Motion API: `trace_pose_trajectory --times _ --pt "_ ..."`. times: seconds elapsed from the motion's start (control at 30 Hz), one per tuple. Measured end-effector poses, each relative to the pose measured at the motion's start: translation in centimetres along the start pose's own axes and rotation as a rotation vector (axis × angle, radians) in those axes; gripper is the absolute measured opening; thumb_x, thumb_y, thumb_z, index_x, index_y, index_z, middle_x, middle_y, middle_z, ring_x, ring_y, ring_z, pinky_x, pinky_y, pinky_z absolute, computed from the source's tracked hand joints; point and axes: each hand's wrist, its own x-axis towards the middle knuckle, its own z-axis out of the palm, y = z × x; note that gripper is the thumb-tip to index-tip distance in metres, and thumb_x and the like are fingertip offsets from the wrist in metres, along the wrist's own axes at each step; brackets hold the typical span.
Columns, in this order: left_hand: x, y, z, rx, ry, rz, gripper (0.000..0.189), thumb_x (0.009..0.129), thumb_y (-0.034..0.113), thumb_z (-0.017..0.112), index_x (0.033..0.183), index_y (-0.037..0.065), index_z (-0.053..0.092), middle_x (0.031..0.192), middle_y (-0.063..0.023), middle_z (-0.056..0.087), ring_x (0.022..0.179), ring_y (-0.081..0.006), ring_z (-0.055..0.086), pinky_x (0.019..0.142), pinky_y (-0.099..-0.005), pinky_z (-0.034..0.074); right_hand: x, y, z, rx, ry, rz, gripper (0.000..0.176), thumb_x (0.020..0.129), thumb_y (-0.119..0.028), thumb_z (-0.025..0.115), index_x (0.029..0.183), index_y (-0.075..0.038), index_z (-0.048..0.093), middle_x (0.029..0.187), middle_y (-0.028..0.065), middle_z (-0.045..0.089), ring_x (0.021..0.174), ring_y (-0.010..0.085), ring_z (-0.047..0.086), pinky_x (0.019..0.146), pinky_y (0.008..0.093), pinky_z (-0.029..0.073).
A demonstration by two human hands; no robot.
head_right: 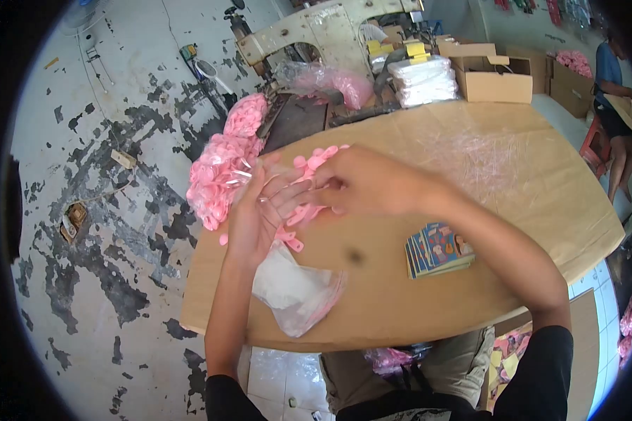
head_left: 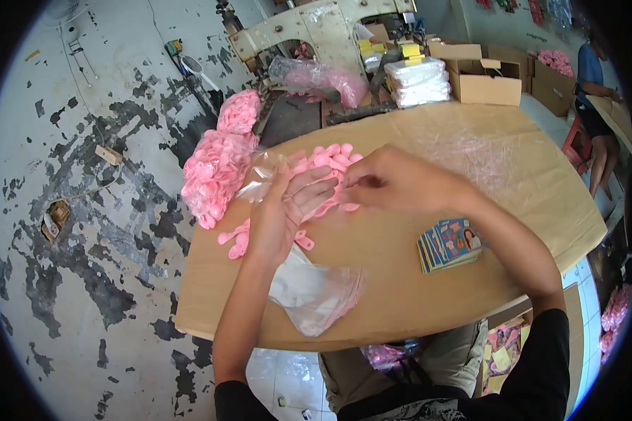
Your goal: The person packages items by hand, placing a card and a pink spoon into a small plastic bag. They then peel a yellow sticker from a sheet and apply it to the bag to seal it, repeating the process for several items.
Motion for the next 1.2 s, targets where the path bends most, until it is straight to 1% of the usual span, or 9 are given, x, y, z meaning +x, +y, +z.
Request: trace_pose_trajectory --times 0.1,0.2,0.3,0.43,0.6,1.0,1.03,1.13,1.2 --pt "2.1 -1.0 -1.8 -0.118 0.037 -0.056 0.055 0.104 0.038 0.038 0.14 -0.002 0.031 0.131 -0.0248 0.053 0.117 -0.0343 0.057 0.102 -0.0452 0.048 -2.7 2.9 -4.2 -0.156 -0.34 0.017 0.04 0.083 -0.036 0.073 0.1 -0.001 0.068 0.089 0.0099 0.07 0.077 0.0203 0.065 0.067 0.0328 0.051" --pt "3.2 -3.4 -3.8 -0.153 0.079 -0.058 0.056 0.104 0.04 0.037 0.142 -0.001 0.029 0.134 -0.0244 0.05 0.118 -0.0343 0.057 0.102 -0.0463 0.047 -3.7 3.5 -4.3 -0.281 -0.655 0.408 0.049 0.074 -0.041 0.08 0.103 -0.004 0.069 0.098 0.0098 0.071 0.088 0.0216 0.067 0.069 0.0325 0.052" --pt "1.8 -4.7 -5.2 -0.224 0.132 -0.114 0.057 0.103 0.037 0.041 0.143 0.0 0.028 0.135 -0.0237 0.049 0.119 -0.0351 0.056 0.102 -0.0467 0.047 -2.2 5.7 -3.3 -0.131 -0.889 0.437 0.051 0.071 -0.04 0.083 0.104 -0.004 0.069 0.101 0.0114 0.071 0.092 0.0216 0.068 0.07 0.0306 0.052" --pt "1.9 -4.7 -5.0 -0.225 0.123 -0.132 0.056 0.101 0.027 0.049 0.144 -0.001 0.026 0.137 -0.023 0.047 0.122 -0.0357 0.054 0.102 -0.0442 0.049 -1.2 4.9 -2.8 -0.265 -0.889 0.537 0.05 0.07 -0.038 0.085 0.101 -0.002 0.069 0.092 0.0081 0.072 0.084 0.0168 0.069 0.072 0.0274 0.053" --pt "1.8 -5.6 -4.2 -0.148 0.128 -0.105 0.048 0.099 0.016 0.053 0.139 -0.005 0.037 0.137 -0.018 0.05 0.123 -0.028 0.055 0.101 -0.036 0.051 -2.5 6.8 -3.3 0.0 -0.812 0.604 0.045 0.067 -0.031 0.088 0.097 -0.002 0.071 0.09 0.0056 0.074 0.08 0.0143 0.069 0.07 0.0254 0.051" --pt "1.4 -5.6 -3.1 -0.086 0.303 -0.116 0.045 0.095 0.03 0.063 0.123 -0.005 0.056 0.113 -0.0172 0.063 0.105 -0.0235 0.063 0.091 -0.0352 0.054 -1.3 7.6 -3.4 -0.067 -0.877 0.606 0.038 0.072 -0.036 0.083 0.091 -0.004 0.074 0.089 0.006 0.074 0.081 0.0151 0.068 0.069 0.0305 0.05" --pt "1.4 -5.6 -3.2 -0.077 0.276 -0.156 0.044 0.097 0.026 0.058 0.129 -0.003 0.05 0.122 -0.0155 0.06 0.116 -0.0239 0.058 0.1 -0.0371 0.05 -1.5 8.2 -3.2 -0.002 -0.878 0.604 0.038 0.073 -0.036 0.083 0.091 -0.004 0.074 0.089 0.0065 0.074 0.081 0.0152 0.068 0.07 0.0306 0.05" --pt "1.2 -5.8 -2.7 -0.052 0.251 -0.066 0.048 0.095 0.034 0.062 0.121 -0.006 0.056 0.112 -0.0167 0.063 0.101 -0.0242 0.064 0.092 -0.0363 0.054 -2.0 8.8 -2.8 0.024 -0.836 0.492 0.035 0.078 -0.033 0.081 0.093 -0.002 0.071 0.085 0.0061 0.074 0.075 0.0123 0.068 0.067 0.0279 0.052" --pt "1.2 -5.8 -2.7 -0.037 0.242 -0.078 0.047 0.095 0.034 0.062 0.119 -0.006 0.057 0.11 -0.0162 0.063 0.1 -0.0242 0.065 0.092 -0.0368 0.054 -2.2 7.8 -3.2 0.053 -0.787 0.532 0.044 0.076 -0.033 0.082 0.103 -0.001 0.068 0.092 0.0088 0.073 0.082 0.0148 0.069 0.071 0.0294 0.053"
